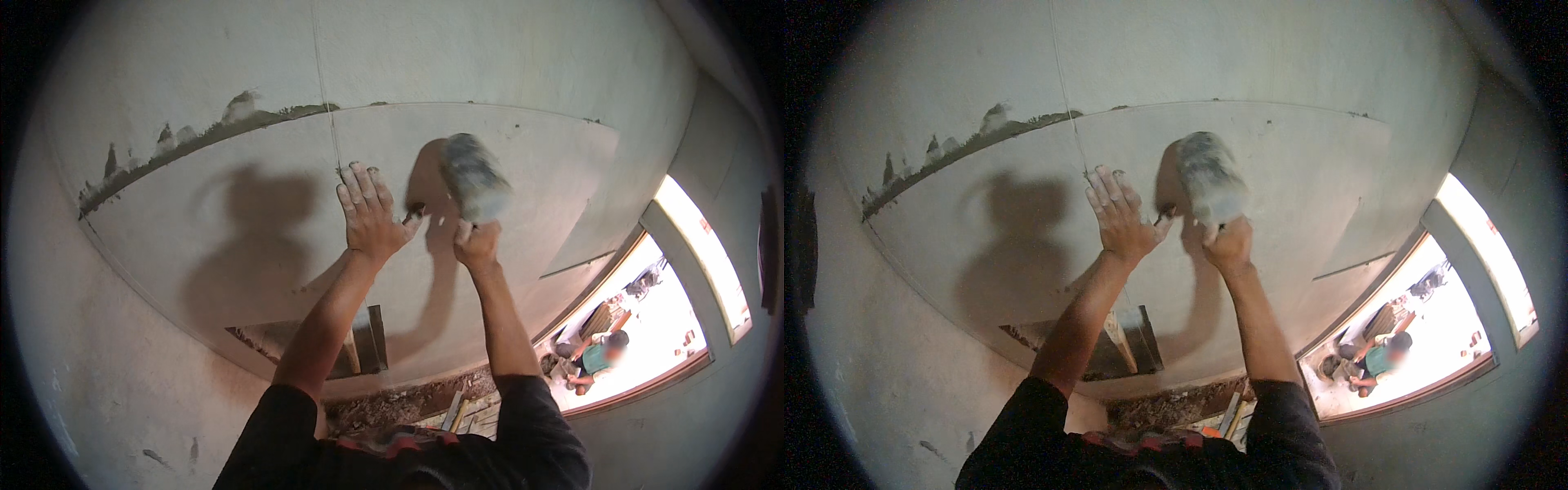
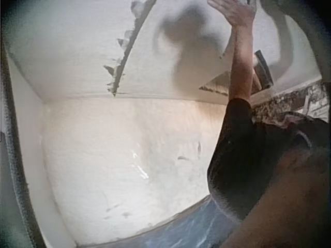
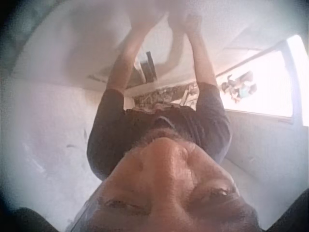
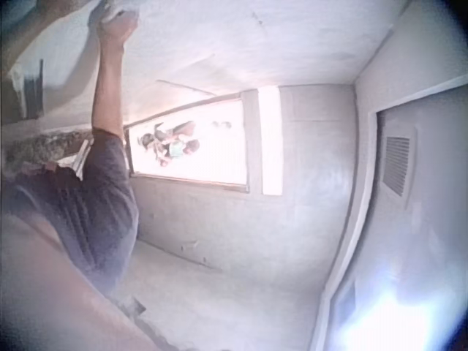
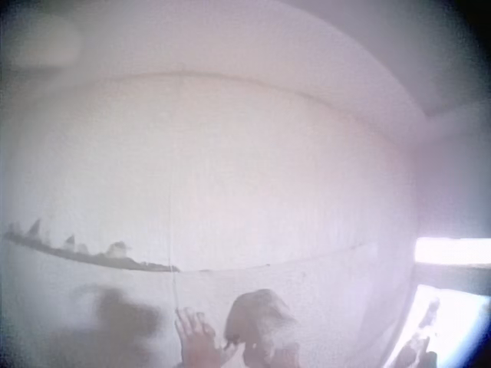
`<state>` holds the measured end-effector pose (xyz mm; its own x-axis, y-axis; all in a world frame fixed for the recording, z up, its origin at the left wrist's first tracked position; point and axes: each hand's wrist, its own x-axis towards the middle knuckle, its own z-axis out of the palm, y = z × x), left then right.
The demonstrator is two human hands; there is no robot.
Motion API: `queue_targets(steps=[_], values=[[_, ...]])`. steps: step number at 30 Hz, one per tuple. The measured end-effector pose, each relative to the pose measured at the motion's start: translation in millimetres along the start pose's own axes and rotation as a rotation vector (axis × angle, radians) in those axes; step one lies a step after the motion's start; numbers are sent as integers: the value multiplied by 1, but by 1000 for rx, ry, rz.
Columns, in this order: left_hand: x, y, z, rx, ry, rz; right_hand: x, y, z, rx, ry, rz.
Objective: The person secures a section of wall board using a mallet and then applies plaster to the seams and edges using a putty knife.
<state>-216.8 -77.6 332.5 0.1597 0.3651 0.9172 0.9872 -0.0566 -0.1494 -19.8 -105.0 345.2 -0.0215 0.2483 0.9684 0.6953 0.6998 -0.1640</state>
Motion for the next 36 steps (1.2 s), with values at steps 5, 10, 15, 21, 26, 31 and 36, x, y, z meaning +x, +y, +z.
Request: queue_targets(steps=[5,10,15,21,26,31,36], values=[[5,-5,2,-4,3,-46,-1,55,-39,714,-389,288],[5,-1,2,43,4,0,-24,48,5,36,-118,191],[15,0,0,46,109,-22,-35,38,-4,40,80,136],[10,-1,-5,39,93,-16,-41,44,-17,222,126,436],[12,-2,2,55,134,37,-62,79,5,9,174,76],[10,1,0,42,61,-35,-50,59,-17,150,122,396],[13,-1,-1,62,130,14,-44,45,12,101,24,417]])
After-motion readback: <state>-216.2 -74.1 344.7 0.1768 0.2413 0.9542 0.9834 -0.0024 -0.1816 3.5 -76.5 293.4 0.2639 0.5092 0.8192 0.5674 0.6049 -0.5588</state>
